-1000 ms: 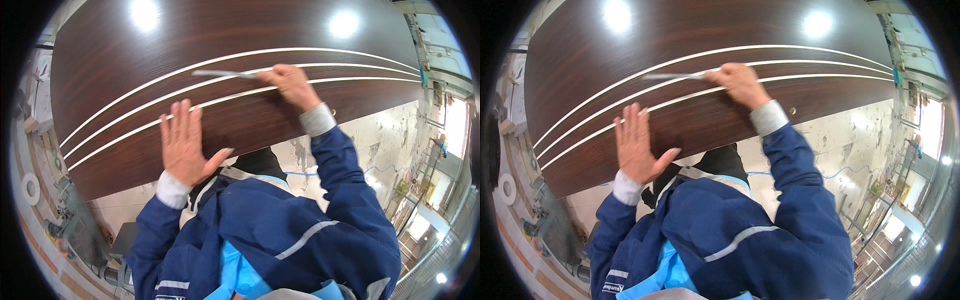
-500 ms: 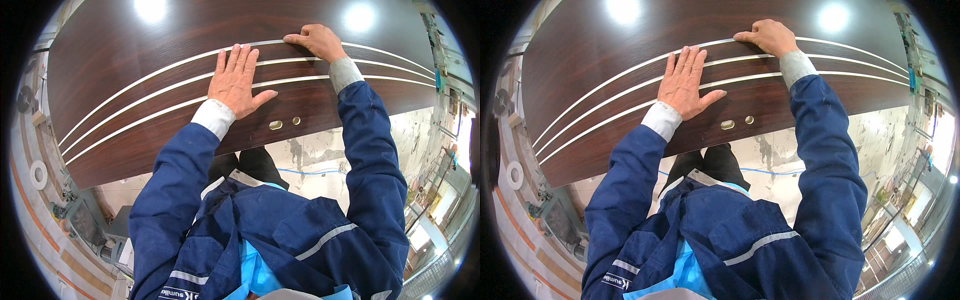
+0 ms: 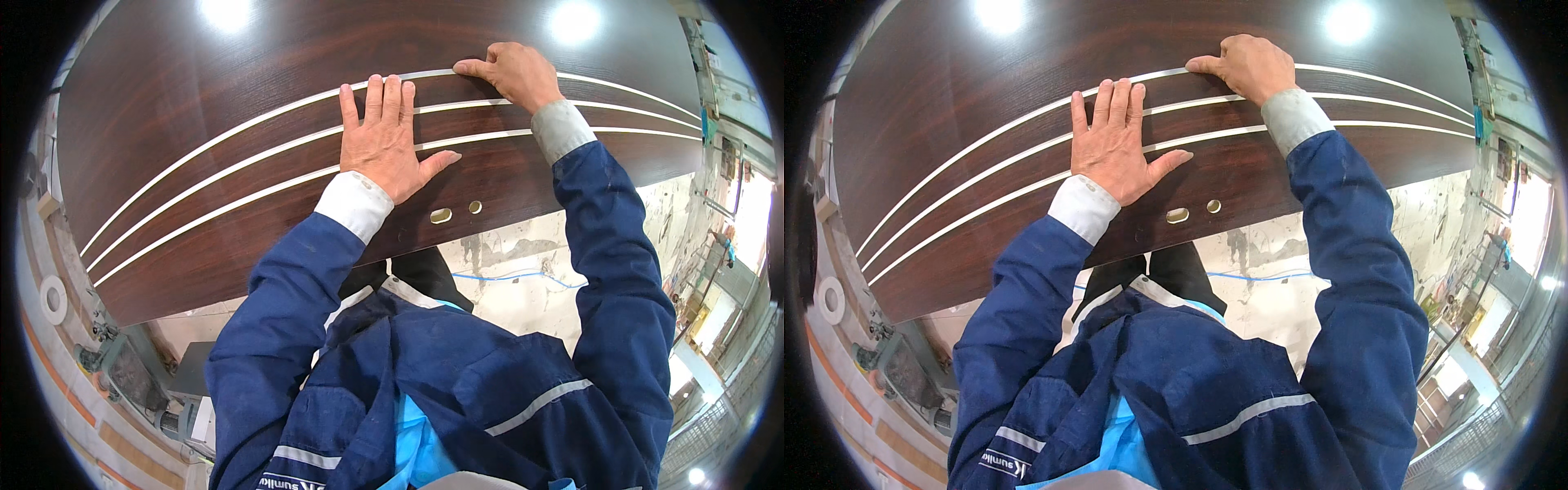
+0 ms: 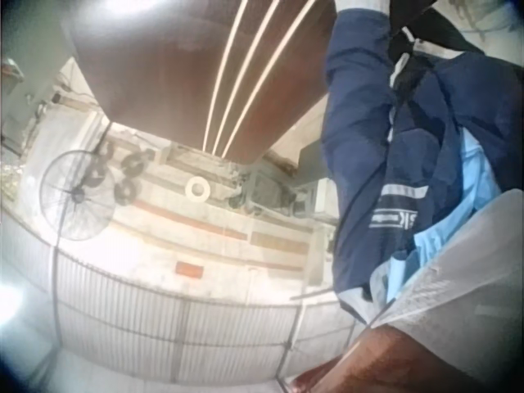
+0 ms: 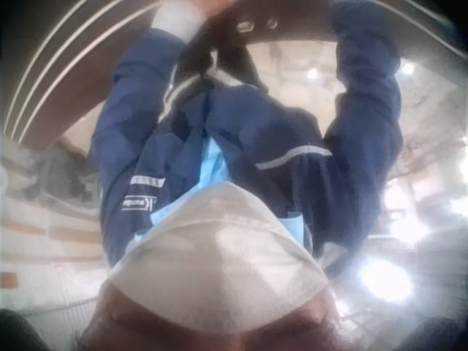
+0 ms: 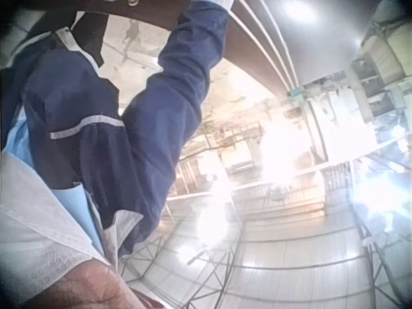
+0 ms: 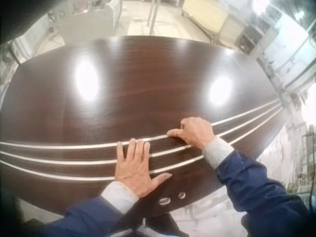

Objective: The person positions a large dark wood panel on a metal stand, then uses a blue utility knife to cut and apply thin white decorative strips along the surface. They repeatedly align, press, and adjust the strips by hand to ensure they adhere properly.

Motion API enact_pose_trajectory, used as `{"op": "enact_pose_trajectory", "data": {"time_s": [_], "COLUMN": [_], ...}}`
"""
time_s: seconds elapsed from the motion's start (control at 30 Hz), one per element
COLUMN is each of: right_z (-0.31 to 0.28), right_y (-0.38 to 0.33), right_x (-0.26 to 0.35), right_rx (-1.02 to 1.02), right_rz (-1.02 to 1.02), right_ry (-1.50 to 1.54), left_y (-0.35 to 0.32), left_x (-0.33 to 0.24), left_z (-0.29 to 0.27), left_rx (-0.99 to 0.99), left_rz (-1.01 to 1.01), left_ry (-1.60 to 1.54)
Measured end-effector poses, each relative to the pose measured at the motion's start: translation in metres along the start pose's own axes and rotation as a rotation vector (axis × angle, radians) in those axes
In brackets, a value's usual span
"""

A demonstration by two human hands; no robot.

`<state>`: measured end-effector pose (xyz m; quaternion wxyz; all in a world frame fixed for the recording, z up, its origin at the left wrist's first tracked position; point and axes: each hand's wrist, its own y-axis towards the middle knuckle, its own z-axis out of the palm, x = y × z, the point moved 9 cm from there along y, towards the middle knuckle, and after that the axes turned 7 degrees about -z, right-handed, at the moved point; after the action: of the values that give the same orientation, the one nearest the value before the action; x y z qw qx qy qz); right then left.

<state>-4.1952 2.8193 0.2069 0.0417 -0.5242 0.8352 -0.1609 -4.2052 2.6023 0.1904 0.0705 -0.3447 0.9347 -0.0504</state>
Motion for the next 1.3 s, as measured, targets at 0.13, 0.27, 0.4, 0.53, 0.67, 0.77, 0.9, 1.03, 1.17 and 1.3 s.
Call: {"op": "enact_pose_trajectory", "data": {"time_s": [0.13, 0.27, 0.4, 0.53, 0.67, 0.77, 0.9, 1.03, 1.17, 1.3], "right_z": [0.005, 0.012, 0.015, 0.014, 0.015, 0.020, 0.016, 0.013, 0.012, 0.010], "right_y": [-0.004, -0.008, -0.005, -0.015, -0.039, -0.048, -0.050, -0.054, -0.054, -0.050], "right_x": [0.002, 0.001, -0.001, 0.001, 0.007, -0.008, -0.009, -0.004, -0.007, -0.005], "right_rx": [-0.018, -0.073, -0.099, -0.095, -0.080, -0.008, -0.055, -0.092, -0.039, -0.044], "right_rz": [-0.036, -0.097, -0.171, -0.223, -0.280, -0.168, -0.204, -0.198, -0.148, -0.189], "right_ry": [0.091, 0.186, 0.218, 0.273, 0.251, 0.149, 0.114, 0.064, 0.060, 0.051], "left_y": [0.004, 0.010, 0.011, -0.011, -0.039, -0.039, -0.035, -0.035, -0.031, -0.030], "left_x": [-0.002, -0.003, -0.004, -0.010, -0.019, -0.038, -0.042, -0.044, -0.047, -0.052], "left_z": [-0.003, 0.000, -0.002, -0.023, -0.021, -0.001, 0.001, 0.000, 0.000, -0.003], "left_rx": [-0.040, -0.058, -0.103, -0.212, -0.093, 0.038, -0.008, -0.001, 0.031, 0.005], "left_rz": [-0.043, -0.085, -0.110, -0.046, -0.014, 0.000, -0.033, -0.039, -0.071, -0.059], "left_ry": [-0.015, -0.082, -0.098, -0.155, -0.176, -0.201, -0.217, -0.217, -0.171, -0.213]}}
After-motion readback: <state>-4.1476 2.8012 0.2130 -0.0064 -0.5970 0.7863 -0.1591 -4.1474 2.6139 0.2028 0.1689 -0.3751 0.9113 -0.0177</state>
